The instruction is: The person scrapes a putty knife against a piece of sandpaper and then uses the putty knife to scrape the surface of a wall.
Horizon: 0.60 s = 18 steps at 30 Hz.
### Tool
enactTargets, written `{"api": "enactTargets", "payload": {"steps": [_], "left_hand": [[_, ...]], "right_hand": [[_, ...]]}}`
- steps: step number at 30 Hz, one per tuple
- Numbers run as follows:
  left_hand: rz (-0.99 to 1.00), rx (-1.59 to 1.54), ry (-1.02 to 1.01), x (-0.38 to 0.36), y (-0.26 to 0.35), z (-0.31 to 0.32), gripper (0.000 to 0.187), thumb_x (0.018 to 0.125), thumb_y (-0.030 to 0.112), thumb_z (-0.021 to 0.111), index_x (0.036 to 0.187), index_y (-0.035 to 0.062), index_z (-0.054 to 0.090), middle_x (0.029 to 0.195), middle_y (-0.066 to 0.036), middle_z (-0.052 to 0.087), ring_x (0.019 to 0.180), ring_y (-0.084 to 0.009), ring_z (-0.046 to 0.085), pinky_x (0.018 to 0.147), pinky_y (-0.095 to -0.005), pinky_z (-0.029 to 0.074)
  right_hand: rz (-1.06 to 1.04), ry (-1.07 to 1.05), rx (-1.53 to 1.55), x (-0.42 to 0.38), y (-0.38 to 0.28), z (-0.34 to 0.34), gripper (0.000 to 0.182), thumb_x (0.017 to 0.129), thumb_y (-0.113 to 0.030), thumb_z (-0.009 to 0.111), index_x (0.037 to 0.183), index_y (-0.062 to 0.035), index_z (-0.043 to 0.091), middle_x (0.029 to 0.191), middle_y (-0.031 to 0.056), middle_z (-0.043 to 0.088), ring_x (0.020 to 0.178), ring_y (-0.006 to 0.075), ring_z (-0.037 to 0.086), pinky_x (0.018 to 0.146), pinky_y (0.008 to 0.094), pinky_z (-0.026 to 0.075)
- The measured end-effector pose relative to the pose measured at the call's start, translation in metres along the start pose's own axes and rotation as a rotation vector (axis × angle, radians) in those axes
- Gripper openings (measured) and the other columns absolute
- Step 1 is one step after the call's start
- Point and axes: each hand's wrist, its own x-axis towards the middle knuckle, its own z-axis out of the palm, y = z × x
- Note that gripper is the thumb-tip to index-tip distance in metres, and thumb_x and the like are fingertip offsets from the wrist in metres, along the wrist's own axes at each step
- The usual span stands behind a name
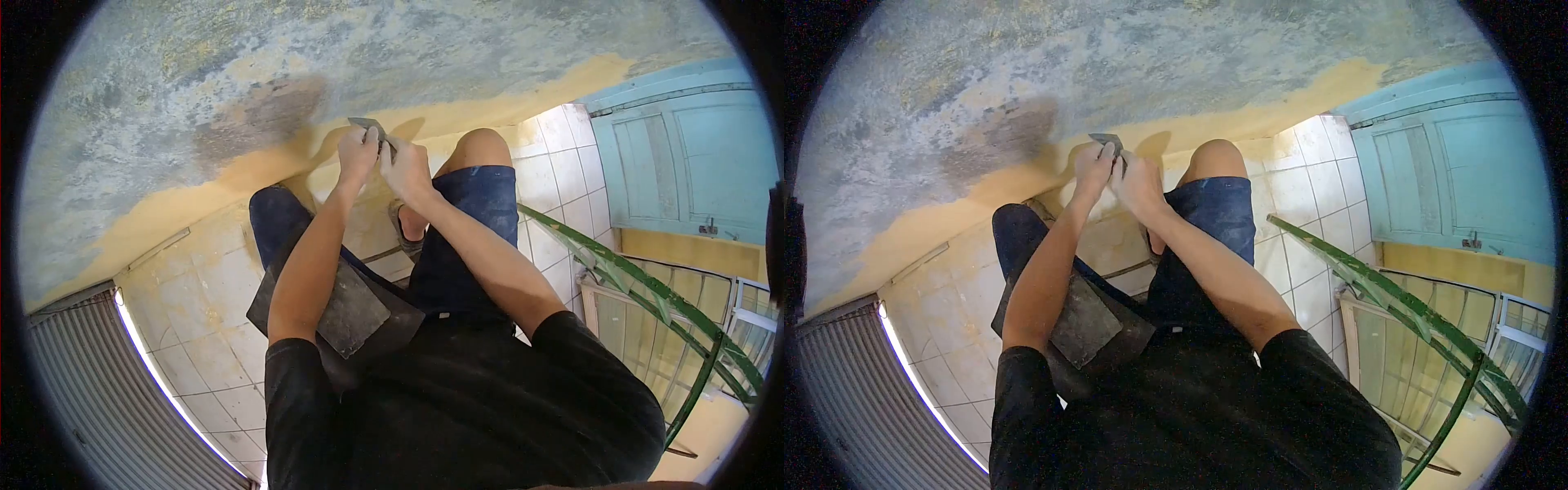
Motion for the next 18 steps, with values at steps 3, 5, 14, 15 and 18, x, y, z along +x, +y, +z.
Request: {"api": "enactTargets", "payload": {"steps": [3, 5, 14, 15, 18], "left_hand": [[-0.162, -0.148, 0.014, 0.002, -0.010, 0.001, 0.039, 0.094, 0.030, 0.063, 0.078, -0.0055, 0.067, 0.064, -0.021, 0.060, 0.057, -0.0267, 0.057, 0.060, -0.0442, 0.043], [-0.156, -0.121, 0.021, 0.002, -0.016, 0.001, 0.040, 0.094, 0.031, 0.063, 0.079, -0.0056, 0.067, 0.064, -0.021, 0.060, 0.057, -0.0277, 0.057, 0.060, -0.0441, 0.043], [-0.028, -0.079, -0.075, 0.000, 0.008, -0.014, 0.041, 0.094, 0.031, 0.060, 0.076, -0.0049, 0.067, 0.066, -0.022, 0.062, 0.061, -0.0335, 0.061, 0.062, -0.0462, 0.045], [-0.110, -0.071, -0.084, 0.002, 0.006, -0.010, 0.041, 0.093, 0.032, 0.058, 0.076, -0.0041, 0.067, 0.069, -0.024, 0.066, 0.066, -0.0378, 0.066, 0.064, -0.0481, 0.048], [-0.155, -0.071, -0.015, 0.006, -0.002, 0.000, 0.041, 0.093, 0.032, 0.058, 0.076, -0.0043, 0.067, 0.070, -0.023, 0.066, 0.067, -0.0381, 0.066, 0.065, -0.0481, 0.048]], "right_hand": [[-0.005, -0.024, -0.038, 0.008, 0.004, 0.015, 0.025, 0.094, -0.017, 0.057, 0.097, 0.0023, 0.072, 0.079, 0.0294, 0.066, 0.075, 0.0457, 0.067, 0.071, 0.0493, 0.053], [-0.022, -0.056, -0.081, 0.012, 0.008, 0.024, 0.025, 0.094, -0.017, 0.057, 0.096, 0.0024, 0.072, 0.079, 0.0292, 0.066, 0.075, 0.0451, 0.067, 0.070, 0.0487, 0.053], [-0.012, 0.037, -0.032, -0.001, 0.002, 0.008, 0.025, 0.095, -0.017, 0.057, 0.096, 0.0027, 0.073, 0.078, 0.0282, 0.066, 0.073, 0.0439, 0.068, 0.069, 0.0479, 0.053], [-0.024, 0.037, -0.019, 0.002, 0.003, 0.009, 0.025, 0.095, -0.016, 0.057, 0.095, 0.0027, 0.072, 0.077, 0.0279, 0.066, 0.073, 0.0437, 0.068, 0.068, 0.0479, 0.053], [-0.035, 0.013, -0.004, 0.006, 0.005, 0.006, 0.024, 0.094, -0.016, 0.057, 0.094, 0.0027, 0.072, 0.077, 0.0278, 0.066, 0.072, 0.0438, 0.067, 0.068, 0.0482, 0.053]]}}
